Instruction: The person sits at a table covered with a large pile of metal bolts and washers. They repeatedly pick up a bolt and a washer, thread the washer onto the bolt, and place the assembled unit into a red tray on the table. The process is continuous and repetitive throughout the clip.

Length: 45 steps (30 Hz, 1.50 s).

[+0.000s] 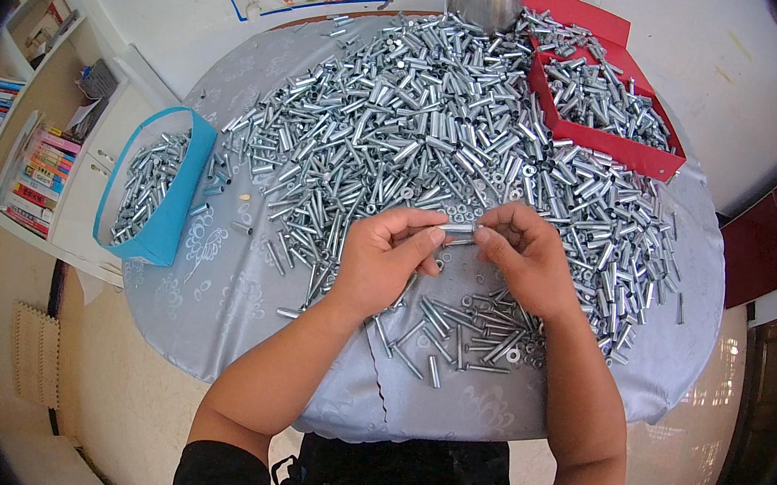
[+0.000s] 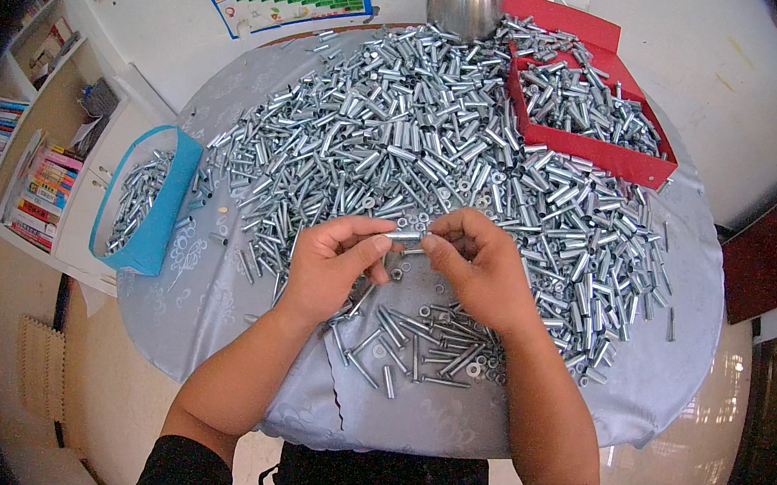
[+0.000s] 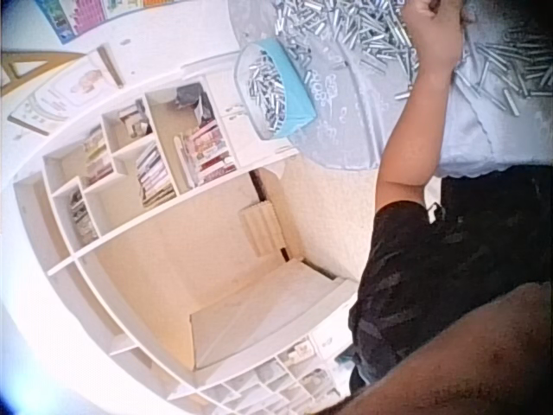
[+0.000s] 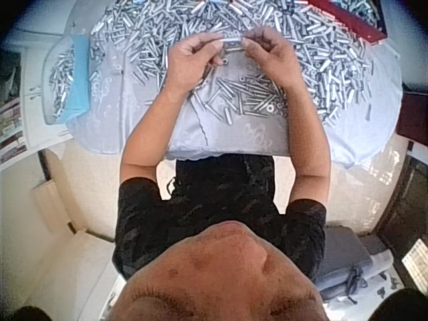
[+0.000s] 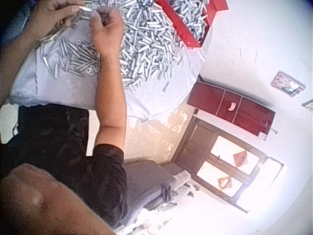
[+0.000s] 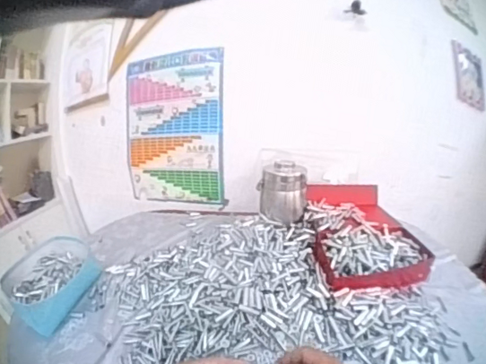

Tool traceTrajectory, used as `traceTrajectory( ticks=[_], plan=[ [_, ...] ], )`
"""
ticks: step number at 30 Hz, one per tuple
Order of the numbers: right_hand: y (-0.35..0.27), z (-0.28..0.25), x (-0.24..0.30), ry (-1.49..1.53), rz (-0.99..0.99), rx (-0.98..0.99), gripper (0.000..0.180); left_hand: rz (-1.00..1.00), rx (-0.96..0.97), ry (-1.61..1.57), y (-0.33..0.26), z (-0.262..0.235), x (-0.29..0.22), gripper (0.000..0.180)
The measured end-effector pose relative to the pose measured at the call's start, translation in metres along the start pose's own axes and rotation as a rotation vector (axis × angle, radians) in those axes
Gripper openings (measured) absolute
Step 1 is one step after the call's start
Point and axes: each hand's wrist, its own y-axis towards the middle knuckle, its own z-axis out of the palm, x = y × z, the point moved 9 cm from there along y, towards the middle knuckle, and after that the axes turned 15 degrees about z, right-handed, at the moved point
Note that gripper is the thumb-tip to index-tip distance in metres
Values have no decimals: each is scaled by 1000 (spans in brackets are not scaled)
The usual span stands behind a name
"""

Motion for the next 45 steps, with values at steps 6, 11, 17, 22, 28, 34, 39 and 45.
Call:
traceTrajectory(
  ticks=[6,11,17,22,28,34,39,45],
  plan=[
    [0,-1,0,-18,11,20,25,-3,5,11,-1,1,-1,19],
    [0,-1,-8,-133,107,92,24,7,11,12,0,1,-3,19],
    [0,0,-3,85,17,-39,31,4,5,-11,0,1,-1,19],
    [1,-2,-9,-139,83,79,22,6,12,7,0,0,-2,19],
    [0,1,-3,-2,12,52,20,10,3,-25,0,-1,1,19],
    [0,-2,-2,26,8,-28,23,4,13,-18,0,2,0,19],
    [-2,1,1,-201,15,53,24,5,6,-7,0,-1,-1,19],
    [-1,5,-2,21,17,69,23,13,14,-24,0,1,0,19]
  ],
)
